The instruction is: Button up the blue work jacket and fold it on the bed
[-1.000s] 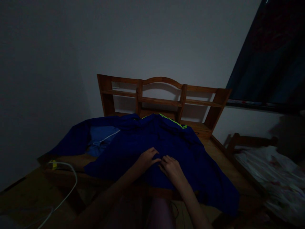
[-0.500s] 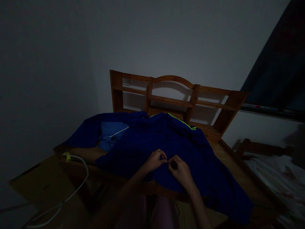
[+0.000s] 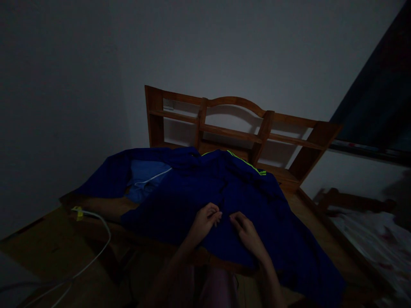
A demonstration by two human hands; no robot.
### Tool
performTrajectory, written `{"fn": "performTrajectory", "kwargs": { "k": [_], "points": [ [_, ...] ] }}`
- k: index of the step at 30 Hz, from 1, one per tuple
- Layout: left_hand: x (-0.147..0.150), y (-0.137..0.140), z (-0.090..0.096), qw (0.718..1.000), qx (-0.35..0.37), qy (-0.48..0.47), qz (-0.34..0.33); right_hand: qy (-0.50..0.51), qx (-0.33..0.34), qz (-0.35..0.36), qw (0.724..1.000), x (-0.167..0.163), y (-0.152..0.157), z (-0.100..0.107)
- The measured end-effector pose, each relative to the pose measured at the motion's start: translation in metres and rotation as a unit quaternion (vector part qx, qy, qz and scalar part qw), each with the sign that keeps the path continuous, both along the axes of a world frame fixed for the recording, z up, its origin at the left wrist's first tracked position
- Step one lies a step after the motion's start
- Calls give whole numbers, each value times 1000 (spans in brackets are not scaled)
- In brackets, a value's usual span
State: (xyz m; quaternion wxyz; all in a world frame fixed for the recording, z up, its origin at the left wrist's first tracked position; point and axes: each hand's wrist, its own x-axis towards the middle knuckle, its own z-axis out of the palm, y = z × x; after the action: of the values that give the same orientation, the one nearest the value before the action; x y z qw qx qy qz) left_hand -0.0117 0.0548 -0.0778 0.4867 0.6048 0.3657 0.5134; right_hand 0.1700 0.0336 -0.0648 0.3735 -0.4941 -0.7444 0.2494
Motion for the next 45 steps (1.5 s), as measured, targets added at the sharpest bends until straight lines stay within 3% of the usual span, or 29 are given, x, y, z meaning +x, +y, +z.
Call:
{"fn": "performTrajectory", "kwargs": {
  "k": [10, 18, 27, 36, 45],
  "points": [
    [0, 0, -2, 999, -20, 2, -27, 49, -38, -38, 997, -2, -4, 4],
    [5, -7, -3, 996, -1, 87, -22, 168, -43, -74, 982, 9, -4, 9],
    [4, -11, 0, 989, 38, 141, -17, 65, 22, 0, 998, -7, -14, 18],
    [4, -8, -4, 995, 35, 87, -44, 58, 12, 7, 998, -5, -13, 15],
    [0, -12, 0, 992, 57, 110, -39, 46, 0, 11, 999, -4, -9, 10]
  ]
}}
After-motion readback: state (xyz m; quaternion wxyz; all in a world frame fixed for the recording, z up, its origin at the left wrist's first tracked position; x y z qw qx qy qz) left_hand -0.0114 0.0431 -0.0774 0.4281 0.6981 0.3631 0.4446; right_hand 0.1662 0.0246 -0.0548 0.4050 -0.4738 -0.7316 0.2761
